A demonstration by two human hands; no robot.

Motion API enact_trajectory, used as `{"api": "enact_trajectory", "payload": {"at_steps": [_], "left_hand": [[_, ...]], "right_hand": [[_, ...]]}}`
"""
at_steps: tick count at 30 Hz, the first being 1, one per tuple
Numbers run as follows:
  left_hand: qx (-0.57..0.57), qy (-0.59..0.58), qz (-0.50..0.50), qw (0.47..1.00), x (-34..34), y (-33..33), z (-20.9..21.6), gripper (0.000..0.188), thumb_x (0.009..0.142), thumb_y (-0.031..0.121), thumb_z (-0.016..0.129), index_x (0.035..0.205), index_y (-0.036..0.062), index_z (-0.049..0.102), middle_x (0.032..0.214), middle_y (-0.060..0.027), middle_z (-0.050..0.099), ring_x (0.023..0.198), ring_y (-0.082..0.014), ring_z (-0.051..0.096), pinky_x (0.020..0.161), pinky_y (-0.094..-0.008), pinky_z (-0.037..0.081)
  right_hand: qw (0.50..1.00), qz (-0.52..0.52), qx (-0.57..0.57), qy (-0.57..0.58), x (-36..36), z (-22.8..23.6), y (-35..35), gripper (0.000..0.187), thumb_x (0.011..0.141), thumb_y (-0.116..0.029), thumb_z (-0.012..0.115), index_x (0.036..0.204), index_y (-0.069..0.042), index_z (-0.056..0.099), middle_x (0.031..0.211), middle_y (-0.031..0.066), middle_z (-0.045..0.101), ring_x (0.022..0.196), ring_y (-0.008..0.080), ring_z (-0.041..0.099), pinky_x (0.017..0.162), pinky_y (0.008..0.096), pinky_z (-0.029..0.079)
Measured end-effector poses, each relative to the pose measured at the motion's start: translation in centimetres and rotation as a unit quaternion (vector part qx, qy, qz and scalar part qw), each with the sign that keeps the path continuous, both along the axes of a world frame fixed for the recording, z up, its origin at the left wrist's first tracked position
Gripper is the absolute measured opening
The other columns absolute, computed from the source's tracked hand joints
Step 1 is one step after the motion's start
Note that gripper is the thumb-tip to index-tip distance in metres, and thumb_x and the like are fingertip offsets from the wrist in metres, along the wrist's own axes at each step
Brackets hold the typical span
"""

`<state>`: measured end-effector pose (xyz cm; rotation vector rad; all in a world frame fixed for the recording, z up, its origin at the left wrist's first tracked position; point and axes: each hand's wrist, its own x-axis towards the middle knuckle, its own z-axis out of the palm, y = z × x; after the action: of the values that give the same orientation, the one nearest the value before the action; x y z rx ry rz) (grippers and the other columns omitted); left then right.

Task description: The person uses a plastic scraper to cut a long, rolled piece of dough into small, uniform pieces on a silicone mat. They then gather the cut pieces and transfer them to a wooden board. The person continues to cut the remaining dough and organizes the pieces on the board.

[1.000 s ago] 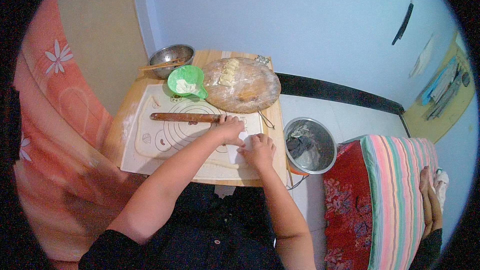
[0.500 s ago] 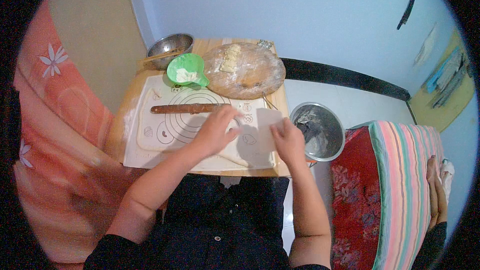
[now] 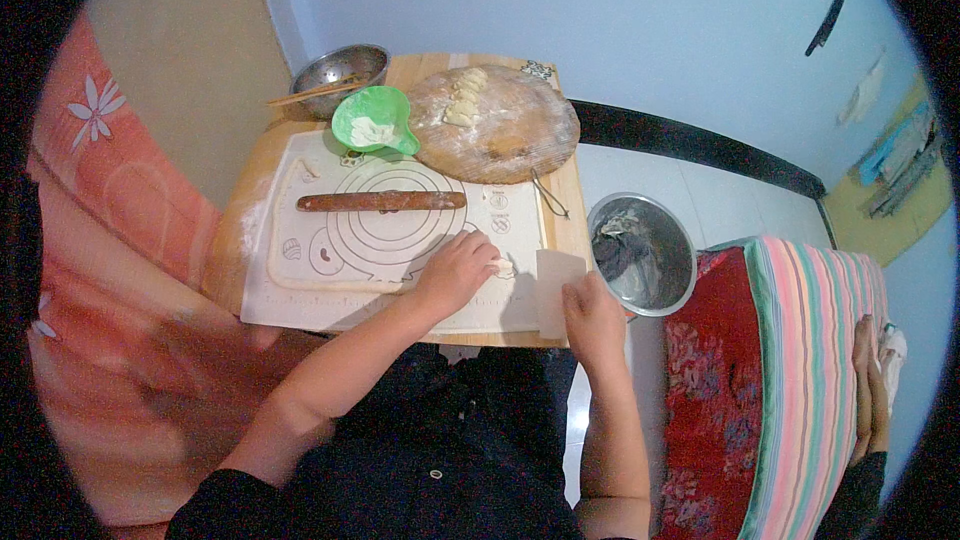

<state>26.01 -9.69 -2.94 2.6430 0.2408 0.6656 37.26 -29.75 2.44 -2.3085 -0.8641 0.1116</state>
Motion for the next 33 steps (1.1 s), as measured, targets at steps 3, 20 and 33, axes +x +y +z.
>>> {"api": "enact_trajectory", "payload": {"at_steps": [3, 20, 33], "left_hand": [[0.078, 0.102, 0.022, 0.991, -0.6, -1.3, -1.1, 0.053, 0.091, 0.033, 0.056, 0.129, -0.0028, 0.045, 0.136, -0.0174, 0.044, 0.131, -0.0312, 0.036, 0.108, -0.0437, 0.032], [0.081, 0.127, 0.082, 0.985, 2.3, -1.6, -1.8, 0.06, 0.094, 0.039, 0.049, 0.138, -0.0003, 0.04, 0.145, -0.0197, 0.039, 0.137, -0.0293, 0.034, 0.113, -0.046, 0.023], [-0.014, 0.002, -0.013, 1.0, 0.5, -0.5, -0.3, 0.03, 0.081, 0.007, 0.06, 0.111, 0.0056, 0.062, 0.11, -0.0121, 0.059, 0.105, -0.0296, 0.054, 0.087, -0.0388, 0.046]], "right_hand": [[0.999, -0.014, 0.035, -0.013, -0.5, -0.3, -0.9, 0.027, 0.089, -0.026, 0.061, 0.087, -0.001, 0.053, 0.08, 0.025, 0.062, 0.082, 0.0465, 0.059, 0.071, 0.0509, 0.046], [0.999, 0.0, -0.026, -0.033, -0.1, 0.0, 0.2, 0.026, 0.089, -0.026, 0.06, 0.088, -0.001, 0.053, 0.082, 0.0257, 0.062, 0.083, 0.0461, 0.06, 0.071, 0.053, 0.045], [1.0, -0.005, 0.005, 0.004, -0.8, 0.5, -0.6, 0.024, 0.09, -0.021, 0.059, 0.094, 0.002, 0.056, 0.085, 0.0259, 0.063, 0.084, 0.0403, 0.064, 0.07, 0.0429, 0.048]]}}
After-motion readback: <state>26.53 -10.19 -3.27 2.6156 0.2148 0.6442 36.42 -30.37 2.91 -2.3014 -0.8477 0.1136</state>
